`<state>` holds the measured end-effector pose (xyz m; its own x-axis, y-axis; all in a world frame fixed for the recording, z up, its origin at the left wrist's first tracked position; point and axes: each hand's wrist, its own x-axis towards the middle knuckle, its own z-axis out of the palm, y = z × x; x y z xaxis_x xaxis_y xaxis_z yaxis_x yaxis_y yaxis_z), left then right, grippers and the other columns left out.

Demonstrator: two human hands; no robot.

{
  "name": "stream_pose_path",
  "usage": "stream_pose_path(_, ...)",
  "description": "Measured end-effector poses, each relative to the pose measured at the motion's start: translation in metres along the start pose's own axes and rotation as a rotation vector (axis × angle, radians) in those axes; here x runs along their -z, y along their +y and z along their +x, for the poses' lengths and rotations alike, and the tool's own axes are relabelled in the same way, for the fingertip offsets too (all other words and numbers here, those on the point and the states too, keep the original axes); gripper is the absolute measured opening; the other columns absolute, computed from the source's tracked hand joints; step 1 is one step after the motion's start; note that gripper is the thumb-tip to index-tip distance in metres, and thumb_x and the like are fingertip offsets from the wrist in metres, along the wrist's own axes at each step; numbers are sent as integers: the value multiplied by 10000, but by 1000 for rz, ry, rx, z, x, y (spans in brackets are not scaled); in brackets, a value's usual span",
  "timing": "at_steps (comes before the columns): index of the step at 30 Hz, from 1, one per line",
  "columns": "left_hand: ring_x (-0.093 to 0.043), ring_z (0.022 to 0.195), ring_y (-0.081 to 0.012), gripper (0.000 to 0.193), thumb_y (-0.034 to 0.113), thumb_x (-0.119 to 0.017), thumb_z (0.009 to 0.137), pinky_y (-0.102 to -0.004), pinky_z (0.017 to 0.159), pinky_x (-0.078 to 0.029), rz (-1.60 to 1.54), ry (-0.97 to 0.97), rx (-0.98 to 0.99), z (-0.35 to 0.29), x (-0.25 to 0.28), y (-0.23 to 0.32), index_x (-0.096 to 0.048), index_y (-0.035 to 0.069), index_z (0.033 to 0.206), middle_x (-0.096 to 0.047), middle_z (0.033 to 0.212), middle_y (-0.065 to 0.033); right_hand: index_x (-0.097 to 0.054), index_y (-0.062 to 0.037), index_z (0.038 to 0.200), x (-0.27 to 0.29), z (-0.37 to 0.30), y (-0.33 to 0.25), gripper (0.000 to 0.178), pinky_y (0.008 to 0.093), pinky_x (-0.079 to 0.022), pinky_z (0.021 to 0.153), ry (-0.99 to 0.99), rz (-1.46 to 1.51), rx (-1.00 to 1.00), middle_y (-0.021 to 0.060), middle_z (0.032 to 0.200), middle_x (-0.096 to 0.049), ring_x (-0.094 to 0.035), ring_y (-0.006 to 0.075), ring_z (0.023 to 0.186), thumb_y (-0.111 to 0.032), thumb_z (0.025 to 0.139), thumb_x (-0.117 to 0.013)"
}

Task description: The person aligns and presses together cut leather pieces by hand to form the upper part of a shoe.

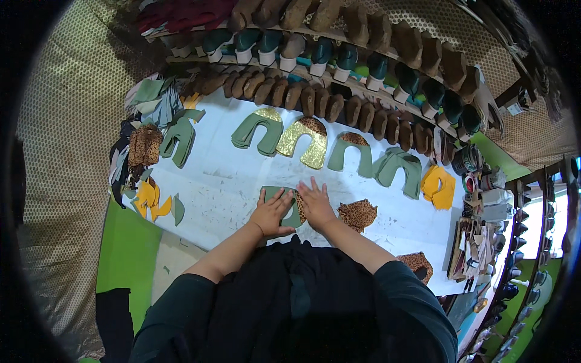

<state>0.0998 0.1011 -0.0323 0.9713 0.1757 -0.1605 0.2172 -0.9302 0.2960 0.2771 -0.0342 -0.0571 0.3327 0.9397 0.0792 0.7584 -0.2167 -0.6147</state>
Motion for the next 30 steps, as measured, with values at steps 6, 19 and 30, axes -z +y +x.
stream_pose_path(6,-214,1512,-267,1055,713,-617,758,-669,1167,-41,67,6,-27,4,8,6,-244,164,1578,-268,1631,-28,-404,-110,1504,9,-31,-12,649,704,-27,1152,-188,-314,107,19,1601,-323,-154,268,1528,-339,919,-565)
stream_pose_path(19,-162,1530,-264,864,620,-533,889,-662,1168,-20,70,75,13,-24,-23,22,-268,161,1572,-218,1651,-47,-497,-155,1446,28,-70,2,566,726,-22,1135,-423,-255,279,3,1556,-409,-237,248,1507,-354,922,-573)
stream_pose_path(30,-209,1516,-254,680,429,-571,898,-693,1145,-98,67,30,-45,-31,-25,27,-355,325,1535,-293,1622,40,-227,-148,1582,14,-3,-10,603,720,1,1139,-326,-392,53,-14,1663,-164,-90,266,1541,-358,1038,-379)
